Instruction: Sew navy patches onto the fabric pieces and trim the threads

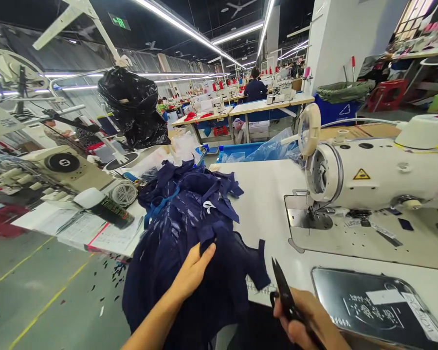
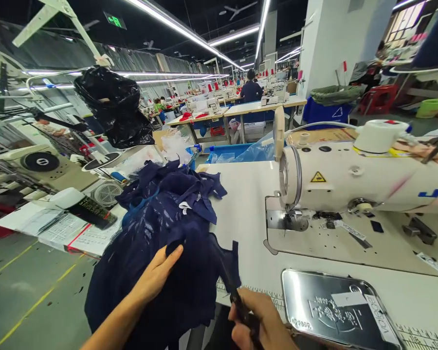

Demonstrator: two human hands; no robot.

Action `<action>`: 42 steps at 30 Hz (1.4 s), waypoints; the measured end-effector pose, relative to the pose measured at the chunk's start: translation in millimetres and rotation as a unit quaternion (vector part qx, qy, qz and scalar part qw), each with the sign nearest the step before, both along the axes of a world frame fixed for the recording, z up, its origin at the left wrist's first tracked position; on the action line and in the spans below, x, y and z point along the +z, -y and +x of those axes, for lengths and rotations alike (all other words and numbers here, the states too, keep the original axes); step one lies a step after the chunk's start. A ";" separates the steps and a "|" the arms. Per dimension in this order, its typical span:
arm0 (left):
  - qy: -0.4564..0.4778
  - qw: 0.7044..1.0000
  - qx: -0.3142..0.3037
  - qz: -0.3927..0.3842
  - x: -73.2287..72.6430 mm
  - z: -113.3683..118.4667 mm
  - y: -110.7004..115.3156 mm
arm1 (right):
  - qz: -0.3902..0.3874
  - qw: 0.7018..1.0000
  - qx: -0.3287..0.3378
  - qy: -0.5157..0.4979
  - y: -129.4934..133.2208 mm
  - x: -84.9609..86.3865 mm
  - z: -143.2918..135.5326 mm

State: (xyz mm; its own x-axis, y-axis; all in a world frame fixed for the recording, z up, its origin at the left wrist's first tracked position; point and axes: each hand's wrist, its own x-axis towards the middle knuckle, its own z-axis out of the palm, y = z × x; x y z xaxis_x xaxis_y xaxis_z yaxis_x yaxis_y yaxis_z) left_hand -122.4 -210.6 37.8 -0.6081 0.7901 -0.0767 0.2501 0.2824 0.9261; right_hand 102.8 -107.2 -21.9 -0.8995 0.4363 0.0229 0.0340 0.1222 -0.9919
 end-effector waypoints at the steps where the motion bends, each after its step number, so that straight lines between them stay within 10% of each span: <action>1: 0.007 1.000 0.015 0.013 -8.5 -0.2 -1.6 | 0.009 1.000 0.001 0.001 -2.2 9.4 -4.2; 6: 0.025 0.997 0.033 0.065 -27.1 -2.9 -15.7 | 0.027 0.995 0.057 0.079 -26.2 44.3 -30.8; 19: 0.006 0.996 -0.004 0.090 -29.3 -4.4 -14.5 | 0.014 0.962 0.112 0.248 -66.0 47.3 -110.6; 42: -0.041 0.993 -0.028 0.107 -24.7 -4.1 -12.2 | -0.017 0.991 0.078 0.111 -55.6 47.2 -95.8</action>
